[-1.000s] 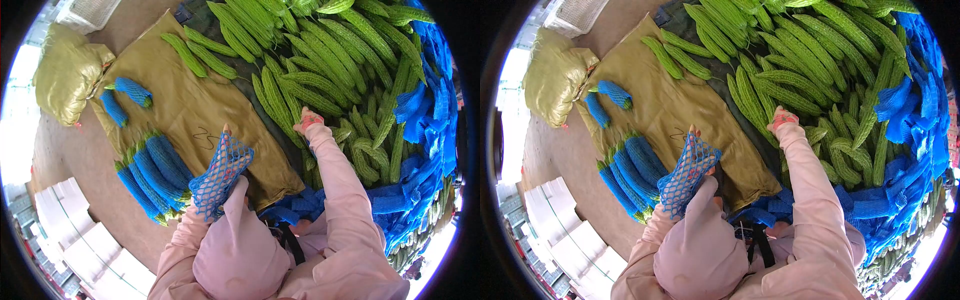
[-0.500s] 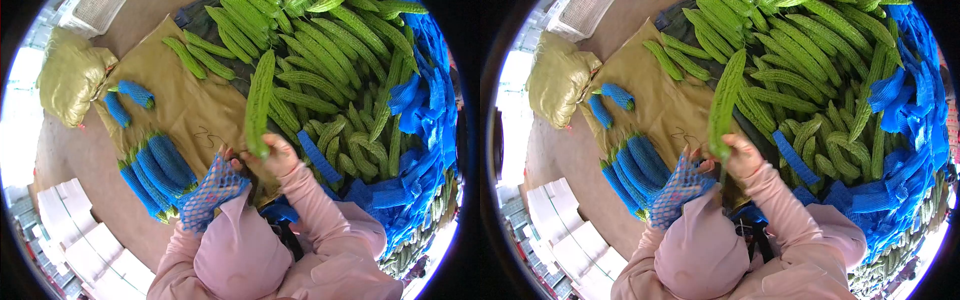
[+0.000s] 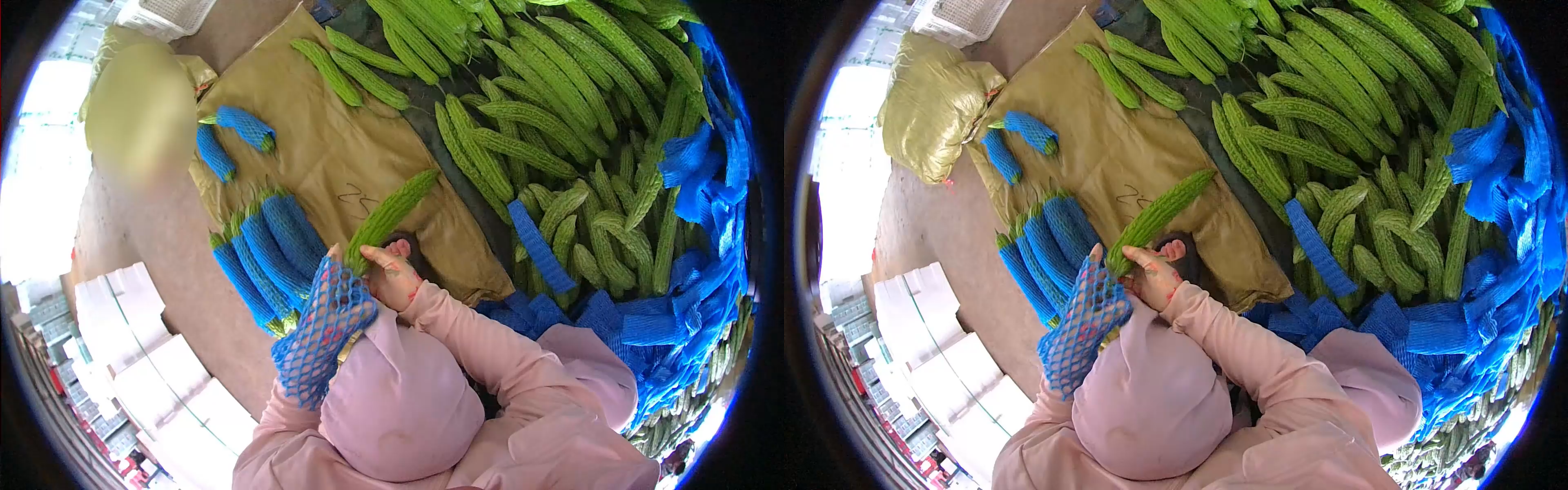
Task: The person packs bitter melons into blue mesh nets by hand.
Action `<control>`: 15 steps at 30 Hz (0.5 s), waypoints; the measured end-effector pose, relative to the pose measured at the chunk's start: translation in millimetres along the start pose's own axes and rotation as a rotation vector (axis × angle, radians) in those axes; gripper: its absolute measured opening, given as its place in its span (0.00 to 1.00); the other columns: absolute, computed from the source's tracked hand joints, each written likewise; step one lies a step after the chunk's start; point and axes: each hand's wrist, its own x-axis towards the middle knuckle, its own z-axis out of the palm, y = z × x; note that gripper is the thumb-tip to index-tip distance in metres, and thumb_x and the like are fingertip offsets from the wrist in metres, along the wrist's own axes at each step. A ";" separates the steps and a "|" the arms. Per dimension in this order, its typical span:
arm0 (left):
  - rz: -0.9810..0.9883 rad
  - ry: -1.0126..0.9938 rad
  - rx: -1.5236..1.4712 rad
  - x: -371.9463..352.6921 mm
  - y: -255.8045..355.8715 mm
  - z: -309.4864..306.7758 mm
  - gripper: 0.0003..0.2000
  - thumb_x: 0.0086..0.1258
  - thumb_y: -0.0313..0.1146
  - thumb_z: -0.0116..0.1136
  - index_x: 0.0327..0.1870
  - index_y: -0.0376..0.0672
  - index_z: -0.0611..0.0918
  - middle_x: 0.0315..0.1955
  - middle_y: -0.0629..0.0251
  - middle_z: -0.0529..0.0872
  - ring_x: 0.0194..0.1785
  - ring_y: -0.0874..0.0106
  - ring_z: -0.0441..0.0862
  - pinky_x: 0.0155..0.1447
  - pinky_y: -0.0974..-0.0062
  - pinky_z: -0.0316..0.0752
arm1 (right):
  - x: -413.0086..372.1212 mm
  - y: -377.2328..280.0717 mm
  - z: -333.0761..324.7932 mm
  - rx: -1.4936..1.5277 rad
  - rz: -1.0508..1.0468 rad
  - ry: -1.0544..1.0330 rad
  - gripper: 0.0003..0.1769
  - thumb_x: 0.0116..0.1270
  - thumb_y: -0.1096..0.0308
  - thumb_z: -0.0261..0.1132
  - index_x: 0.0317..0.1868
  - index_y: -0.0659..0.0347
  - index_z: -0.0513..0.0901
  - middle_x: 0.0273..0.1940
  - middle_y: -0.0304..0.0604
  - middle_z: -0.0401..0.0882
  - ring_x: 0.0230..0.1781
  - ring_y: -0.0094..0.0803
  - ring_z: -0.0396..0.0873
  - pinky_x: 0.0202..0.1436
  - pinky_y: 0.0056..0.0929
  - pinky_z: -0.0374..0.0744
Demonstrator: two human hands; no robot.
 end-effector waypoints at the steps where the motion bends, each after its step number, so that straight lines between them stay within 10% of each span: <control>1: 0.005 0.022 0.031 -2.6 -1.1 2.0 0.25 0.68 0.33 0.57 0.66 0.43 0.67 0.48 0.59 0.79 0.51 0.64 0.78 0.61 0.70 0.70 | -0.9 -1.5 4.1 0.002 0.005 -0.002 0.16 0.71 0.62 0.55 0.53 0.63 0.75 0.50 0.46 0.79 0.52 0.34 0.76 0.60 0.33 0.73; 7: 0.022 0.169 0.211 7.2 -3.5 13.3 0.24 0.66 0.30 0.59 0.63 0.40 0.70 0.48 0.57 0.79 0.53 0.62 0.78 0.65 0.70 0.68 | -2.9 -7.9 -4.4 0.046 0.072 -0.149 0.16 0.73 0.60 0.55 0.55 0.60 0.75 0.54 0.37 0.75 0.55 0.25 0.71 0.62 0.26 0.68; 13: 0.041 0.034 0.044 15.3 -5.4 -9.4 0.21 0.65 0.29 0.60 0.59 0.39 0.73 0.49 0.57 0.80 0.55 0.60 0.78 0.67 0.64 0.67 | -21.4 -41.3 50.5 -0.961 -0.046 -0.004 0.18 0.66 0.55 0.64 0.44 0.63 0.83 0.37 0.36 0.83 0.39 0.19 0.75 0.47 0.24 0.73; 15: -0.007 0.036 -0.039 12.9 3.5 -11.7 0.20 0.65 0.29 0.60 0.59 0.39 0.73 0.49 0.57 0.80 0.56 0.59 0.78 0.67 0.63 0.67 | -4.1 -42.7 45.6 -0.865 -0.120 0.047 0.17 0.64 0.58 0.65 0.43 0.64 0.83 0.37 0.38 0.82 0.36 0.22 0.76 0.44 0.24 0.74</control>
